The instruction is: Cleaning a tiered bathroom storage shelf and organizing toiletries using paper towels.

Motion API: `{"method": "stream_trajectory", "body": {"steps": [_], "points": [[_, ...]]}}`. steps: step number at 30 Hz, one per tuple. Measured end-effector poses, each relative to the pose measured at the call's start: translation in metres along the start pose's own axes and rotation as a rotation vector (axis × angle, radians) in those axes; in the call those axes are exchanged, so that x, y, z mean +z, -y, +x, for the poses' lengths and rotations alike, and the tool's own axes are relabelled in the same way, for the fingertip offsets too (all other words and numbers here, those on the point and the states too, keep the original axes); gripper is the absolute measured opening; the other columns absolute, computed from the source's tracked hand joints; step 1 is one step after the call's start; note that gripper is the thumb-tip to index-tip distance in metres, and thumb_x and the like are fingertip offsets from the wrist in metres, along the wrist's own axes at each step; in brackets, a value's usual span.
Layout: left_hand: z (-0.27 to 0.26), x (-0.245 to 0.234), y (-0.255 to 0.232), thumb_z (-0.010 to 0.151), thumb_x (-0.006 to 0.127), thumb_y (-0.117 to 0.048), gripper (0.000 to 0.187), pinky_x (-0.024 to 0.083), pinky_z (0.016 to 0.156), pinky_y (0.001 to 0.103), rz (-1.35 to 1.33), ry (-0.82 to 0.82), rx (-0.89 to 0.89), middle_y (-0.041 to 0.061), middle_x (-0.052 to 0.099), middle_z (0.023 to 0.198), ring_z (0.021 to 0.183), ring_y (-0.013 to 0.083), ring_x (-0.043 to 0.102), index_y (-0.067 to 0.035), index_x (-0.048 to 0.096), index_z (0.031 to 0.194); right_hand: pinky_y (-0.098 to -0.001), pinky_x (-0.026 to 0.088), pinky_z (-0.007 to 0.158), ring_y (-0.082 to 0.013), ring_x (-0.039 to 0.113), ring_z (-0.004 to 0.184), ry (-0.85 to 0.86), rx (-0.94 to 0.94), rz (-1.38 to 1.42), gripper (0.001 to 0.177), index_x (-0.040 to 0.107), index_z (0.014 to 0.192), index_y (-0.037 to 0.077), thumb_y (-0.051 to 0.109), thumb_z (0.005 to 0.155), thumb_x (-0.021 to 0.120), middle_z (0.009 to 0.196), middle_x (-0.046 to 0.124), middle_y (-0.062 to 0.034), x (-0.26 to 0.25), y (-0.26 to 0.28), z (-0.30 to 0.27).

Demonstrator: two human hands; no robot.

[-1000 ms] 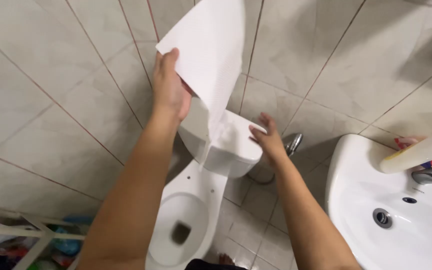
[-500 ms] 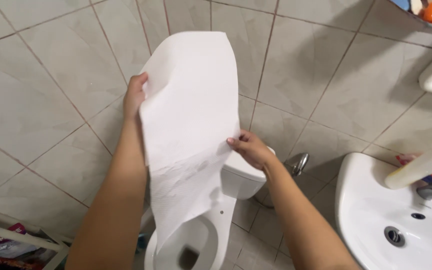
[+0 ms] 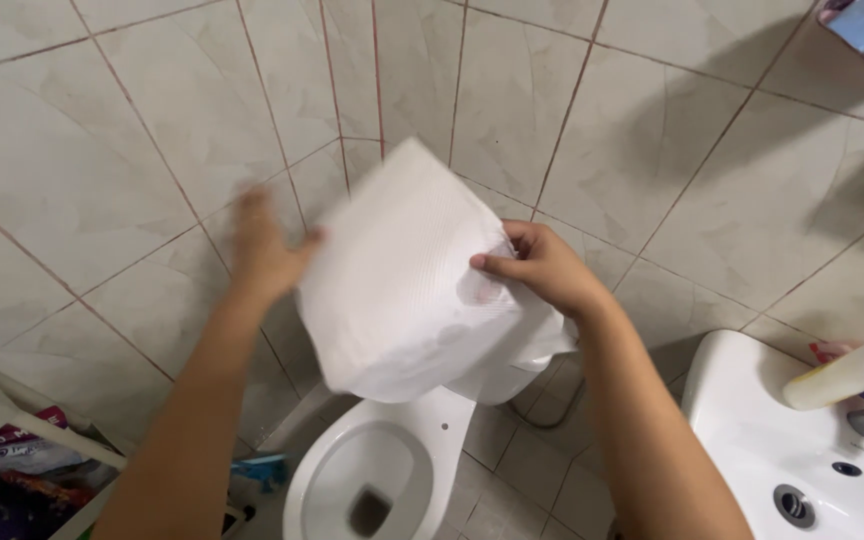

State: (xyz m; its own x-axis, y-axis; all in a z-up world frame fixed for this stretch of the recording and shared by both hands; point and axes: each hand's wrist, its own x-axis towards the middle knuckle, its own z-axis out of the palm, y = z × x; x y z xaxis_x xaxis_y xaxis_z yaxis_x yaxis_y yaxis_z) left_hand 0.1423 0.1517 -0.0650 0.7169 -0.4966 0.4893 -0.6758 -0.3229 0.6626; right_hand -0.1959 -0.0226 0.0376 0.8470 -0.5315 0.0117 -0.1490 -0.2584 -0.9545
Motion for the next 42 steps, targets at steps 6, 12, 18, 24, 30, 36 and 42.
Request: {"method": "stream_trajectory", "body": {"steps": [6,12,18,24,30,36,42], "points": [[-0.037,-0.011,-0.172,0.07,0.09,-0.045,0.126,0.011,0.126,0.048,-0.535,0.752,0.511,0.017,0.01,0.173,0.16,0.0339,0.01,-0.012,0.013,0.165,-0.0289,0.055,0.071,-0.0077,0.066,0.076,0.383,-0.136,-0.25,0.028,0.076,0.104,0.002,0.021,0.085,0.08,0.085,0.076,-0.0017,-0.012,0.028,0.012],[-0.032,0.009,-0.197,0.066,0.09,-0.046,0.071,0.057,0.096,0.036,-0.192,1.056,0.341,0.011,0.08,0.112,0.106,0.0202,0.076,-0.007,0.072,0.121,-0.0302,0.053,0.071,-0.0123,0.067,0.074,0.303,0.022,-0.504,0.034,0.078,0.104,0.009,0.029,0.077,0.085,0.081,0.077,-0.003,-0.031,0.044,0.005],[-0.022,0.012,-0.193,0.093,0.074,-0.039,0.038,0.052,0.068,0.033,-0.239,0.832,0.288,0.01,0.072,0.079,0.072,0.0142,0.062,-0.002,0.075,0.096,-0.0268,0.053,0.079,-0.0119,0.074,0.082,0.238,0.041,-0.47,0.044,0.08,0.101,0.009,0.036,0.068,0.089,0.084,0.081,0.0012,-0.063,-0.017,0.009],[-0.02,-0.001,-0.201,0.102,0.06,-0.044,0.043,0.048,0.064,0.035,-0.126,0.707,0.325,0.01,0.062,0.072,0.065,0.018,0.057,-0.002,0.065,0.094,-0.034,0.047,0.064,-0.0163,0.053,0.065,-0.19,-0.05,-0.464,0.04,0.076,0.088,0.002,0.041,0.097,0.072,0.069,0.063,-0.0086,-0.059,-0.059,0.017],[-0.018,0.005,-0.196,0.104,0.053,-0.042,0.041,0.046,0.062,0.037,-0.125,0.665,0.346,0.01,0.057,0.067,0.061,0.0199,0.054,-0.004,0.061,0.091,-0.0339,0.038,0.052,-0.0146,0.04,0.053,-0.378,-0.361,-0.542,0.032,0.073,0.085,0.002,0.032,0.094,0.073,0.057,0.054,-0.0083,-0.051,-0.072,0.02],[-0.005,0.011,-0.169,0.102,0.056,-0.035,0.034,0.043,0.057,0.036,-0.179,0.528,0.341,0.012,0.05,0.061,0.056,0.0184,0.044,-0.002,0.06,0.095,-0.0343,0.034,0.051,-0.0148,0.033,0.055,-0.415,-0.252,-0.497,0.035,0.07,0.082,0.0,0.032,0.095,0.076,0.057,0.044,-0.0087,-0.063,-0.082,0.028],[-0.011,0.009,-0.166,0.106,0.057,-0.033,0.032,0.041,0.058,0.04,-0.241,0.41,0.214,0.017,0.051,0.063,0.059,0.0224,0.044,-0.002,0.063,0.104,-0.0314,0.035,0.051,-0.0113,0.037,0.057,-0.486,-0.334,-0.428,0.031,0.073,0.087,-0.001,0.029,0.097,0.074,0.059,0.049,-0.0009,-0.073,-0.103,0.032]]}}
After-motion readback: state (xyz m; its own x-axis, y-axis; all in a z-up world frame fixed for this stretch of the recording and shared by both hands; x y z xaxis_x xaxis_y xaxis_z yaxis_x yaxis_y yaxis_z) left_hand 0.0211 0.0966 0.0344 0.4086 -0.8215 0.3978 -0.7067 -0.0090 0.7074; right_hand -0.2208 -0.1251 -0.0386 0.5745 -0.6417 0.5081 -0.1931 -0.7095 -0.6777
